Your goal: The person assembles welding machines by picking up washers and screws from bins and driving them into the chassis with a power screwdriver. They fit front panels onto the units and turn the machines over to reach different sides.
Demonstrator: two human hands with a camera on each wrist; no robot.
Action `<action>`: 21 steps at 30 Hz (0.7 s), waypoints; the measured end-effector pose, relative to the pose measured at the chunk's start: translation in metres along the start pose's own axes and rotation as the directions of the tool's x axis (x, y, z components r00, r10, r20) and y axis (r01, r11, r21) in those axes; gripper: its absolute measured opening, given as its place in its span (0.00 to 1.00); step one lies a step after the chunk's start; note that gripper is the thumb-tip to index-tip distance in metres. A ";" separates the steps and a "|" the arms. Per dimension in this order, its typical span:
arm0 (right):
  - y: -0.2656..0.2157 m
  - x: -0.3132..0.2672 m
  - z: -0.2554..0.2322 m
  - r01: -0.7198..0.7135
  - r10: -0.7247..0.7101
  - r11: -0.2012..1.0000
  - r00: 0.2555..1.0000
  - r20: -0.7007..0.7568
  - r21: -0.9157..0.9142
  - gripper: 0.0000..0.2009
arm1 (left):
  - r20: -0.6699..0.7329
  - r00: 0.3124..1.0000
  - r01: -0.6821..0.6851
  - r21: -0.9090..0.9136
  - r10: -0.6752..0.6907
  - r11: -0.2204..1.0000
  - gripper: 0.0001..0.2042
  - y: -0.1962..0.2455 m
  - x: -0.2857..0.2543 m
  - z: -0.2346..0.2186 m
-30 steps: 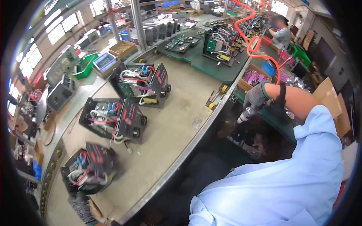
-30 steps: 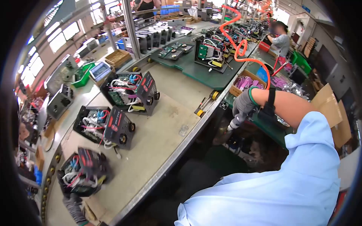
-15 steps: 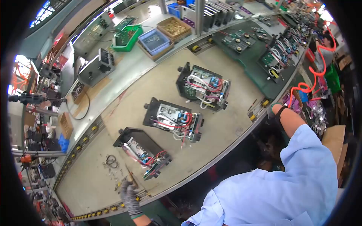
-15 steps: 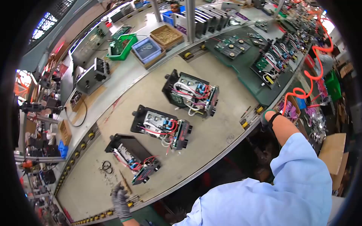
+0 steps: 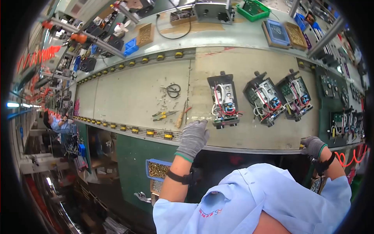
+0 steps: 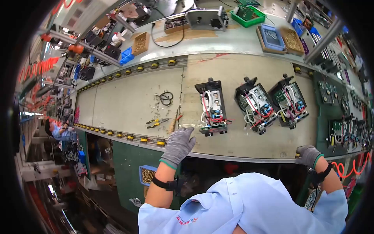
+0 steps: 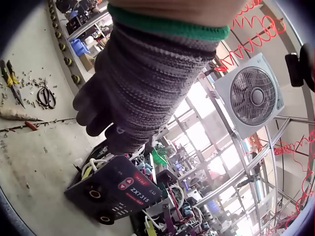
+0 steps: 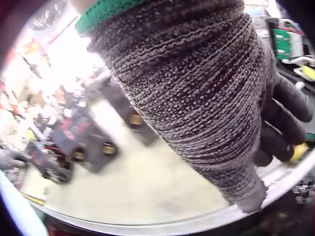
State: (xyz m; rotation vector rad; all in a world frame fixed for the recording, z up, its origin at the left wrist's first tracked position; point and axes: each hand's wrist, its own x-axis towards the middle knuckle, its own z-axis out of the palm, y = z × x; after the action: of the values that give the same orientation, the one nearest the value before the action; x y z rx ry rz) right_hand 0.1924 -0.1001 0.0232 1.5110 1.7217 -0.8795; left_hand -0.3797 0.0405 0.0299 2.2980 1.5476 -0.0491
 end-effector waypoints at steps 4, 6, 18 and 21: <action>-0.188 -0.025 -0.169 0.607 -0.488 0.791 0.700 -0.521 0.075 0.14 | 0.073 0.997 -0.022 -0.007 0.023 1.000 0.20 0.000 0.009 -0.013; -0.255 -0.004 -0.219 0.682 -0.609 0.723 0.551 -0.570 -0.112 0.12 | 0.124 0.987 -0.103 0.013 0.100 0.995 0.19 -0.001 0.011 -0.026; -0.573 0.065 -0.248 0.749 -0.612 -0.007 0.521 -0.595 0.663 0.19 | 0.085 0.990 -0.129 0.171 0.116 0.977 0.11 -0.058 0.039 -0.068; -0.596 0.042 -0.276 0.645 -0.543 0.330 0.727 -0.421 0.689 0.19 | 0.212 0.965 -0.216 0.299 0.156 0.929 0.15 -0.053 0.051 -0.063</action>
State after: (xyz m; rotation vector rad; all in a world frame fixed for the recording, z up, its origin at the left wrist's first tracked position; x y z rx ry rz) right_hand -0.4190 0.0939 0.1716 1.3940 2.1427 -2.2974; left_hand -0.4181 0.1228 0.0619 2.5930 1.2982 -0.4843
